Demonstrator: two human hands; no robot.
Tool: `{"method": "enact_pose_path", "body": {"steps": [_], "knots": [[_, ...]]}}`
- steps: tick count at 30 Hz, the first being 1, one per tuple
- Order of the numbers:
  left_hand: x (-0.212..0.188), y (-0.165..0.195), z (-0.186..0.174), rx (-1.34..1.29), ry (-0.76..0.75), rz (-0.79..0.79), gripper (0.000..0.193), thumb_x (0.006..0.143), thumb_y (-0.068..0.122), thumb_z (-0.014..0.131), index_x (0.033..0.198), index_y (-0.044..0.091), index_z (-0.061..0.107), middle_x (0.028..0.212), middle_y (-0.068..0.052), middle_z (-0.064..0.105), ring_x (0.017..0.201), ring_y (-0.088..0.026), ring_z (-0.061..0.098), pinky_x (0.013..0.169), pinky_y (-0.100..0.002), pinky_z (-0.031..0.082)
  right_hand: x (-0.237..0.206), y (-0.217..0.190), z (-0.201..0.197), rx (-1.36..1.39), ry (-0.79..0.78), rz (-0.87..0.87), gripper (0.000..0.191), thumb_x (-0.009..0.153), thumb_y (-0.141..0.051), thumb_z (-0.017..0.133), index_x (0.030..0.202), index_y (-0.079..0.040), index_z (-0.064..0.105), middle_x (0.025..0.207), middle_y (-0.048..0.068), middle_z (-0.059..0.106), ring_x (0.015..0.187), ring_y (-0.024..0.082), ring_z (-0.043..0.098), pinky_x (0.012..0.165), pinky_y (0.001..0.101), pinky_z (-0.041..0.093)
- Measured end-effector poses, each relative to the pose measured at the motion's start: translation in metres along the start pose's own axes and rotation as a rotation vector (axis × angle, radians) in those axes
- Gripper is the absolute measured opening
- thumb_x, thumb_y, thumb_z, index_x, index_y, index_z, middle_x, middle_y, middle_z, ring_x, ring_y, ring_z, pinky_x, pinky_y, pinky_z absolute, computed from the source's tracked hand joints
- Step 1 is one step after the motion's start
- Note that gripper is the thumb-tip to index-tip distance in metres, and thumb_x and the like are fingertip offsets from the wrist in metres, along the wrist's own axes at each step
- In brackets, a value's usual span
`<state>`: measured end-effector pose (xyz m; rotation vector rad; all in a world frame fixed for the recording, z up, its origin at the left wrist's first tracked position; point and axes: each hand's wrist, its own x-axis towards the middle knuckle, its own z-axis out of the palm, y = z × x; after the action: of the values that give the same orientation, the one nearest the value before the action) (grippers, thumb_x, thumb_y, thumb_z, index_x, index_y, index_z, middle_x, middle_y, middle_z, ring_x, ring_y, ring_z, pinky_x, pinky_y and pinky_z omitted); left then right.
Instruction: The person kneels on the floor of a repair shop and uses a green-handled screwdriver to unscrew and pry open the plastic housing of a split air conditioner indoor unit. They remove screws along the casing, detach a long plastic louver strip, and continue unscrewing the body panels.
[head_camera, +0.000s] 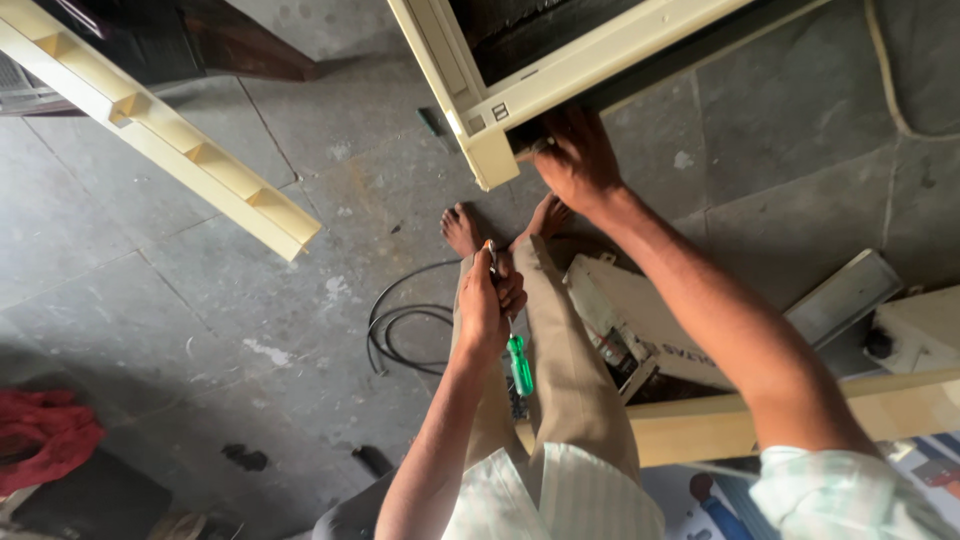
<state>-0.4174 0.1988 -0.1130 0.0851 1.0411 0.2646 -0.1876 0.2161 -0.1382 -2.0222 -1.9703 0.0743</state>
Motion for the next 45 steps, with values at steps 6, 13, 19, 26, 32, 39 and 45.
{"method": "enact_pose_path", "body": {"steps": [6,13,19,26,32,39,45], "knots": [[0.002,0.001,0.001,0.039,0.031,0.000,0.042,0.109,0.037,0.039,0.076,0.012,0.044,0.055,0.005,0.032,0.047,-0.009,0.025,0.044,-0.028,0.021,0.000,0.006,0.000,0.032,-0.023,-0.029,0.041,0.085,-0.004,0.072,0.126,-0.009,0.069,0.133,0.014,0.062,0.127,0.036,0.055,0.108,0.0529,0.045],[0.002,0.003,0.004,0.025,0.023,-0.020,0.042,0.111,0.035,0.039,0.076,0.012,0.043,0.057,0.005,0.032,0.049,-0.009,0.027,0.045,-0.027,0.021,-0.002,-0.004,0.008,0.028,-0.023,0.100,0.035,0.090,-0.005,0.072,0.125,-0.009,0.070,0.130,0.012,0.063,0.120,0.033,0.056,0.106,0.0503,0.044],[0.004,0.003,0.002,0.041,0.050,0.030,0.042,0.110,0.035,0.038,0.075,0.011,0.043,0.056,0.004,0.032,0.048,-0.009,0.026,0.043,-0.027,0.020,-0.005,-0.005,0.006,0.013,-0.029,0.099,0.031,0.089,-0.009,0.074,0.120,-0.009,0.070,0.127,0.014,0.061,0.116,0.035,0.055,0.104,0.0519,0.043],[0.004,0.002,0.006,0.033,0.021,-0.011,0.043,0.111,0.035,0.038,0.076,0.011,0.042,0.056,0.004,0.032,0.049,-0.009,0.027,0.045,-0.027,0.022,0.003,-0.005,0.005,-0.020,-0.134,0.133,0.019,0.084,-0.003,0.071,0.102,-0.001,0.072,0.122,0.015,0.063,0.120,0.033,0.055,0.101,0.0514,0.044],[0.006,0.005,0.004,0.068,0.063,-0.011,0.041,0.110,0.035,0.038,0.077,0.011,0.043,0.056,0.004,0.032,0.049,-0.009,0.027,0.044,-0.027,0.022,0.009,0.015,-0.002,0.213,-0.170,0.092,0.024,0.084,-0.025,0.079,0.087,-0.001,0.074,0.081,0.014,0.070,0.079,0.029,0.066,0.087,0.0504,0.052],[0.007,0.006,0.003,0.073,0.044,0.021,0.040,0.110,0.033,0.039,0.078,0.010,0.043,0.056,0.003,0.032,0.049,-0.009,0.027,0.044,-0.027,0.023,0.018,0.036,0.000,-0.020,-0.616,-0.044,0.026,0.089,-0.001,0.071,0.066,-0.003,0.060,0.051,0.008,0.058,0.040,0.013,0.053,0.034,0.0259,0.045],[0.010,0.009,0.003,0.066,0.037,0.012,0.040,0.110,0.033,0.039,0.078,0.010,0.044,0.055,0.003,0.032,0.047,-0.009,0.026,0.043,-0.027,0.021,0.019,0.041,-0.012,0.102,-0.648,-0.013,0.027,0.088,0.004,0.067,0.062,-0.003,0.061,0.050,0.011,0.057,0.041,0.016,0.055,0.038,0.0315,0.048]]}}
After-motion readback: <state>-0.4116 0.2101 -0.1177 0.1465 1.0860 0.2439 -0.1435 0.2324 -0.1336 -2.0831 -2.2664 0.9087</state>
